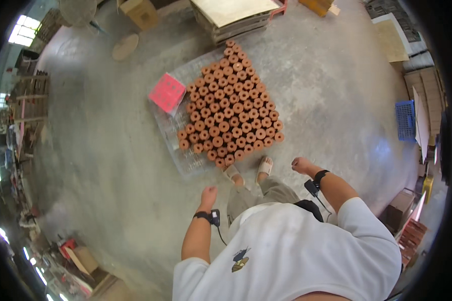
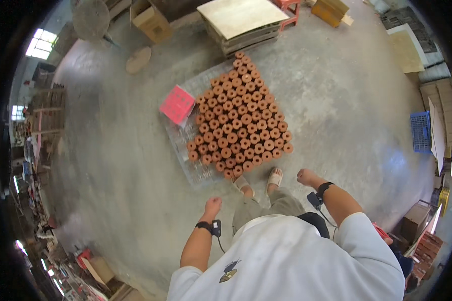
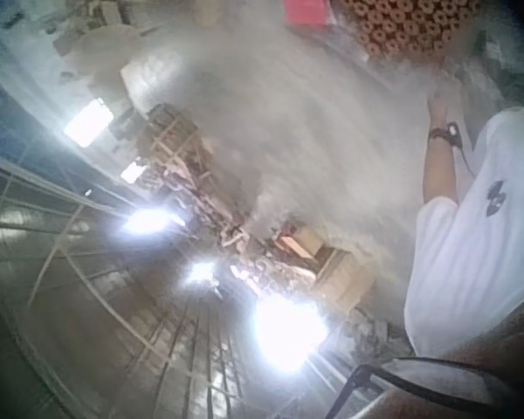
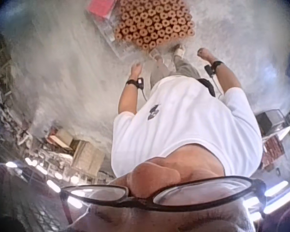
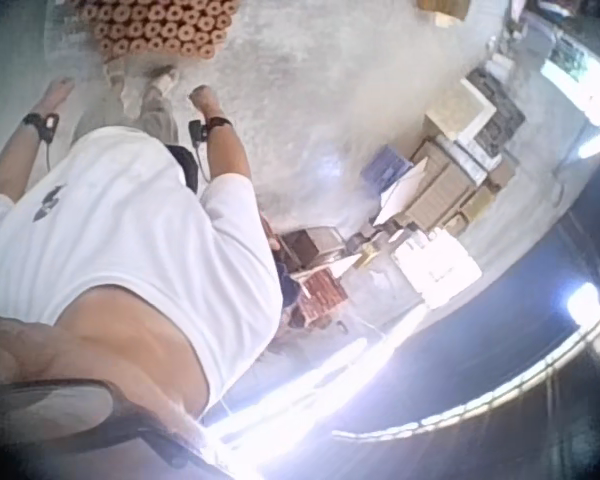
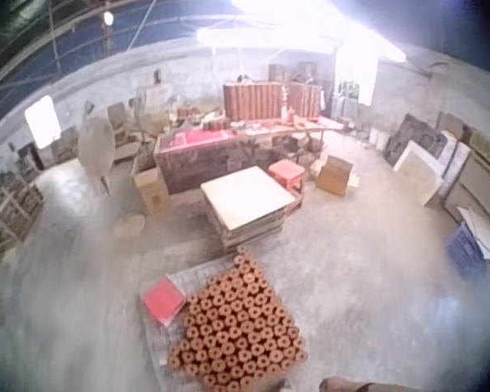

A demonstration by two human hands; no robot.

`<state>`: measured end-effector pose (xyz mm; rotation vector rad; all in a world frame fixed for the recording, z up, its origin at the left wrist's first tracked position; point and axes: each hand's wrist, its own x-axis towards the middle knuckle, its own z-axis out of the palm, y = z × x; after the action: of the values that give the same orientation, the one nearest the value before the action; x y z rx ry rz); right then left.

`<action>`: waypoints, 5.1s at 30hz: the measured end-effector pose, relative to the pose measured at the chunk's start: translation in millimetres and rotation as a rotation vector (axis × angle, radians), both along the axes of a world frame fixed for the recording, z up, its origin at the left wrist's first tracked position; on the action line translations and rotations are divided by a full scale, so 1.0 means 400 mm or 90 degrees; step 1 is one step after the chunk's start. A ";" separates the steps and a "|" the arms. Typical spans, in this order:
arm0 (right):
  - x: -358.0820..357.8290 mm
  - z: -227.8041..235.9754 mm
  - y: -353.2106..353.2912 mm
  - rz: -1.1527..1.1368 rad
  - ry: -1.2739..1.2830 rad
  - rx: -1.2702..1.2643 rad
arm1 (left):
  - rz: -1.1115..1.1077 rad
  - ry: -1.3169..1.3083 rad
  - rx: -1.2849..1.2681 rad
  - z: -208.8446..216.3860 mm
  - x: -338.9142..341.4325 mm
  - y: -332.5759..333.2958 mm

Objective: Moving small cylindrical wooden or bamboo parts from a pallet to a assembly table and arranging them.

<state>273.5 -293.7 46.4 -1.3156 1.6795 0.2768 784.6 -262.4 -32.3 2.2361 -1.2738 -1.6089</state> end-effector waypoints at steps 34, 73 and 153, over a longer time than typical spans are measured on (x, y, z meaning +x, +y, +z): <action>0.362 -0.294 0.036 -0.384 -0.055 0.056 | -0.331 -0.236 -0.038 0.146 0.303 -0.566; 1.087 -0.427 -0.022 -0.572 -0.184 0.210 | -0.874 -0.240 -0.170 -0.581 0.285 -0.835; 1.313 -0.747 -0.528 -0.486 0.127 -0.120 | -0.600 -0.244 -0.084 -0.607 0.440 -0.855</action>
<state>798.6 -505.0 -252.6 -0.6998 2.2851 -0.2136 960.4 -604.4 -274.9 2.0086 -2.7260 -1.1932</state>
